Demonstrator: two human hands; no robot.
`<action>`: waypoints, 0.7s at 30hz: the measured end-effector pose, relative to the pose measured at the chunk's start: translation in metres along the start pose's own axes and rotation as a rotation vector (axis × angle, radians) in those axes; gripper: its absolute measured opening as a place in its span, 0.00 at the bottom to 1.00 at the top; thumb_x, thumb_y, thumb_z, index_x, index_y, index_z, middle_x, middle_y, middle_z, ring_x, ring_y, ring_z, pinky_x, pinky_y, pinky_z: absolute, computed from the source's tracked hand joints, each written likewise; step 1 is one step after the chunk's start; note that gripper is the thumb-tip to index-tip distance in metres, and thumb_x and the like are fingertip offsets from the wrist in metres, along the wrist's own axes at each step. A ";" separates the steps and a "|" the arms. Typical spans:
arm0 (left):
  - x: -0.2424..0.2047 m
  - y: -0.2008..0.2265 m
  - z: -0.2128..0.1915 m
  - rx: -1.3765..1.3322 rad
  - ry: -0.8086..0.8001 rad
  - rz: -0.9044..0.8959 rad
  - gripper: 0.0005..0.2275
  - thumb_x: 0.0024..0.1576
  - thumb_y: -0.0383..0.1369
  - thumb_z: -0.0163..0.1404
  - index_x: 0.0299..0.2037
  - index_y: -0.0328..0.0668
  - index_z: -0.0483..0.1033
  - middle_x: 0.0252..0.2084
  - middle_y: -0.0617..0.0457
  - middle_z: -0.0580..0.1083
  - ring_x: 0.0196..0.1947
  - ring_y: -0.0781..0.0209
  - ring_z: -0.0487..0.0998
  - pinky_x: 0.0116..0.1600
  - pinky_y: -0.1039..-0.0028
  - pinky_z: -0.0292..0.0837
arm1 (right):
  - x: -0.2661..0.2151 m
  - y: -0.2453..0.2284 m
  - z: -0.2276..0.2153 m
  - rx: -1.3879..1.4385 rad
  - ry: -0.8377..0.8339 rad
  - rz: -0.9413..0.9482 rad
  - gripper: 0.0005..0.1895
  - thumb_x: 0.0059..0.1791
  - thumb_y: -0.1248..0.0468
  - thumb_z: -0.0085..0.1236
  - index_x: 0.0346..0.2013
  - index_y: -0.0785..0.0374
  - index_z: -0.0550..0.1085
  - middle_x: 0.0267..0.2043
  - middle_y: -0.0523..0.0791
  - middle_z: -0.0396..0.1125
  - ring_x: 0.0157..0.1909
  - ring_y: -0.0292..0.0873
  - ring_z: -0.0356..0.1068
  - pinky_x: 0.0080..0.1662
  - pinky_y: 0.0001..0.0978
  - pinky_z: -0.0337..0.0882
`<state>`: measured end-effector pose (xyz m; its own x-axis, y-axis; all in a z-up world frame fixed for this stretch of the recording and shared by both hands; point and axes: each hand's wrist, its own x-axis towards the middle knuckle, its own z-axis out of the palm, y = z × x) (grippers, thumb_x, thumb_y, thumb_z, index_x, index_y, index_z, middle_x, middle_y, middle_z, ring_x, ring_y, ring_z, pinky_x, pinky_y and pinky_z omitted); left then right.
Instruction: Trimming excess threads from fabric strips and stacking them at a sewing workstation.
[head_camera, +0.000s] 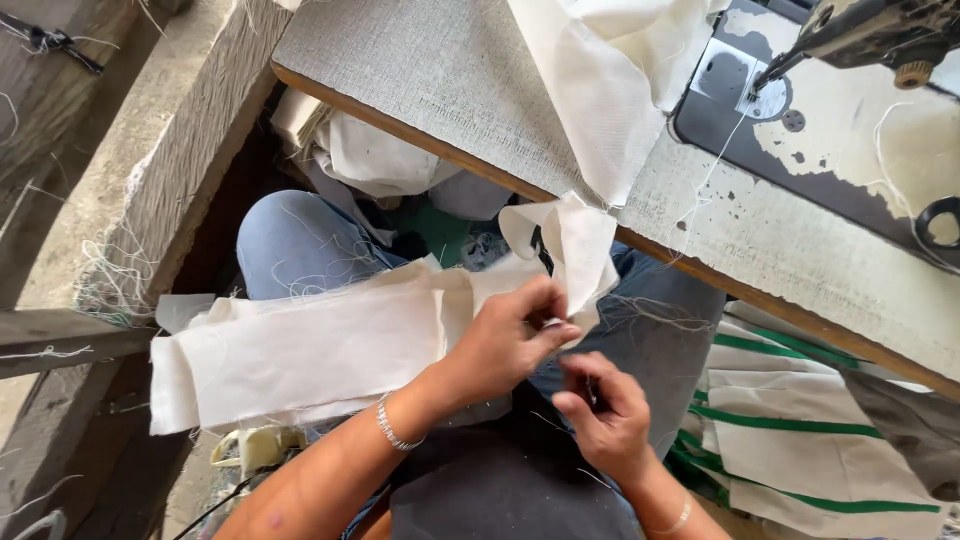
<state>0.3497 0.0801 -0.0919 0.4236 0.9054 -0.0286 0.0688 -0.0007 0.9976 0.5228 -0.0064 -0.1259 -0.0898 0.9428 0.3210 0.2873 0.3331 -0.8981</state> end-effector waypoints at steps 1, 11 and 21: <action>-0.005 0.006 -0.007 0.009 -0.003 -0.008 0.11 0.59 0.27 0.57 0.33 0.47 0.64 0.27 0.59 0.64 0.28 0.68 0.61 0.36 0.75 0.60 | 0.007 -0.005 -0.008 0.010 0.005 0.005 0.19 0.52 0.54 0.58 0.46 0.67 0.74 0.28 0.44 0.64 0.25 0.35 0.55 0.31 0.27 0.59; -0.027 0.016 -0.041 -0.030 -0.240 -0.067 0.28 0.57 0.28 0.55 0.69 0.43 0.63 0.72 0.46 0.65 0.60 0.65 0.69 0.51 0.77 0.74 | 0.047 -0.047 -0.009 -0.670 -0.158 -0.366 0.09 0.53 0.70 0.57 0.47 0.72 0.75 0.39 0.51 0.71 0.35 0.49 0.70 0.40 0.39 0.72; -0.022 0.014 -0.040 0.046 -0.231 -0.043 0.28 0.55 0.31 0.59 0.68 0.42 0.66 0.69 0.45 0.67 0.63 0.66 0.71 0.52 0.78 0.74 | 0.048 -0.042 -0.001 -0.783 -0.241 -0.382 0.07 0.55 0.72 0.49 0.46 0.68 0.73 0.34 0.47 0.66 0.33 0.47 0.68 0.37 0.37 0.68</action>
<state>0.3054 0.0771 -0.0748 0.6146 0.7837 -0.0895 0.1297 0.0116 0.9915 0.5069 0.0248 -0.0723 -0.4843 0.7758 0.4045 0.7558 0.6039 -0.2531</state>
